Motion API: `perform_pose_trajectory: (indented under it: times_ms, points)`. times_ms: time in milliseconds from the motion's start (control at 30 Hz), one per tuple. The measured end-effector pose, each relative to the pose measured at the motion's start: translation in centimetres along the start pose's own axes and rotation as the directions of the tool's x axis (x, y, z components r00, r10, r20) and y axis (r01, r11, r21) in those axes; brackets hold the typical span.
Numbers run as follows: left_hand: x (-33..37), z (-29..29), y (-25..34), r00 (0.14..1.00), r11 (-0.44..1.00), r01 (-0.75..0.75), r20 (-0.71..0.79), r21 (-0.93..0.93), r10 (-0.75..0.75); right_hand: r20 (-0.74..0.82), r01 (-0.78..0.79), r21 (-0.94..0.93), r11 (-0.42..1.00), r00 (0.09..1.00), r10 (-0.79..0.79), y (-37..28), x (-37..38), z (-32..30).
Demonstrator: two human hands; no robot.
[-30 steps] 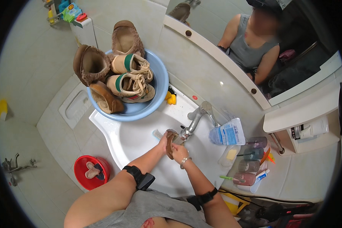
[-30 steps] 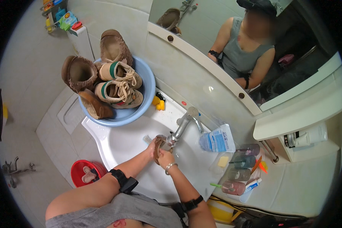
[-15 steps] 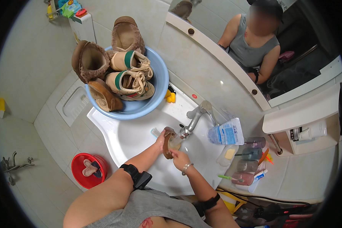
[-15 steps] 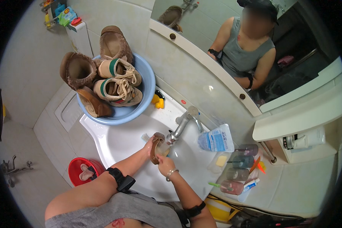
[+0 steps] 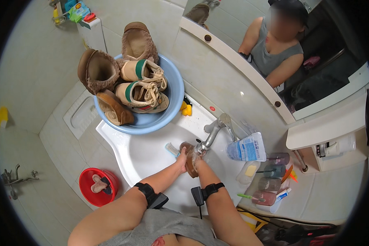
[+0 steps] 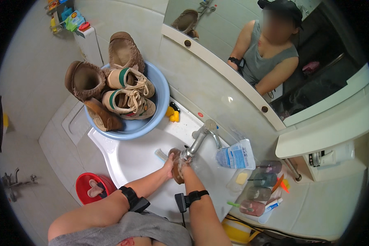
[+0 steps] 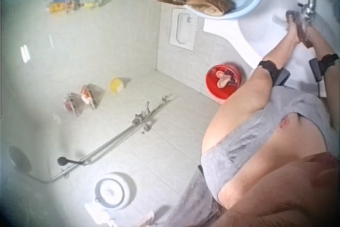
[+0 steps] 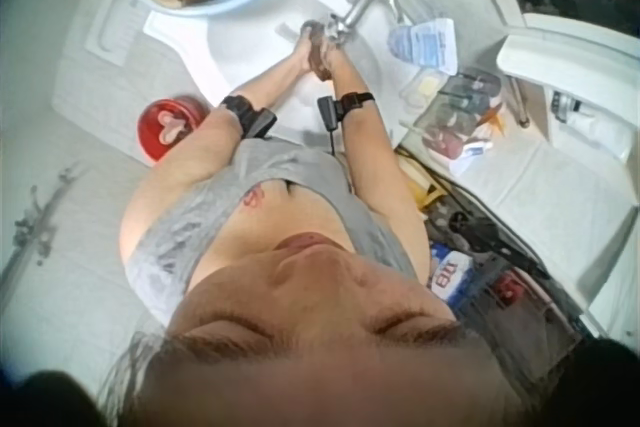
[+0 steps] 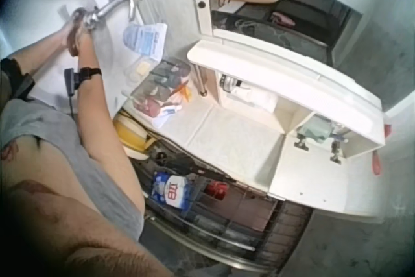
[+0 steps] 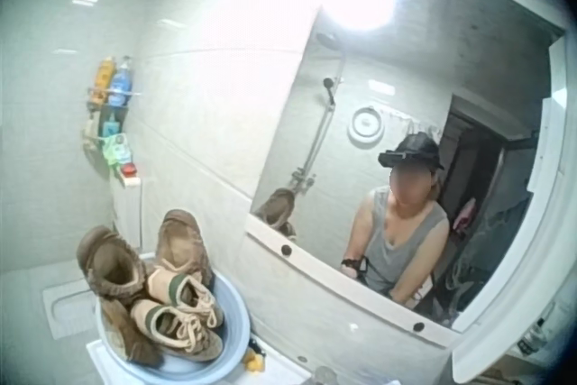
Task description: Washing a brown shoe in a bathroom sink using a brush and cleaning product.
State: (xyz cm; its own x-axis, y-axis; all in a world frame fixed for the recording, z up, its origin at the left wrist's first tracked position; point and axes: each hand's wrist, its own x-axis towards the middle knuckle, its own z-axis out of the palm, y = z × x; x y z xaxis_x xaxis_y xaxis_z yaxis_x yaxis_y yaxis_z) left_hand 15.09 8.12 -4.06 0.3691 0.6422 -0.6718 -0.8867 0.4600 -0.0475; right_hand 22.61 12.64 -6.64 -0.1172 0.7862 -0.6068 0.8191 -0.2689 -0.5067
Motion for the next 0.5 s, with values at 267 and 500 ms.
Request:
perform_pose_trajectory:
  times_ms: [267,500]
  points:
    - [0.9,-1.7,0.9,0.981,0.995,0.086,0.181,-0.042,-0.077,-0.047,0.037,-0.072,0.997,0.998,-0.041,2.9,-0.9,0.7]
    - [-0.4,-0.6,-0.7,0.999,0.996,0.037,0.031,0.085,-0.039,-0.054,-0.001,-0.142,0.99,0.999,-0.006,1.0,-0.4,0.9]
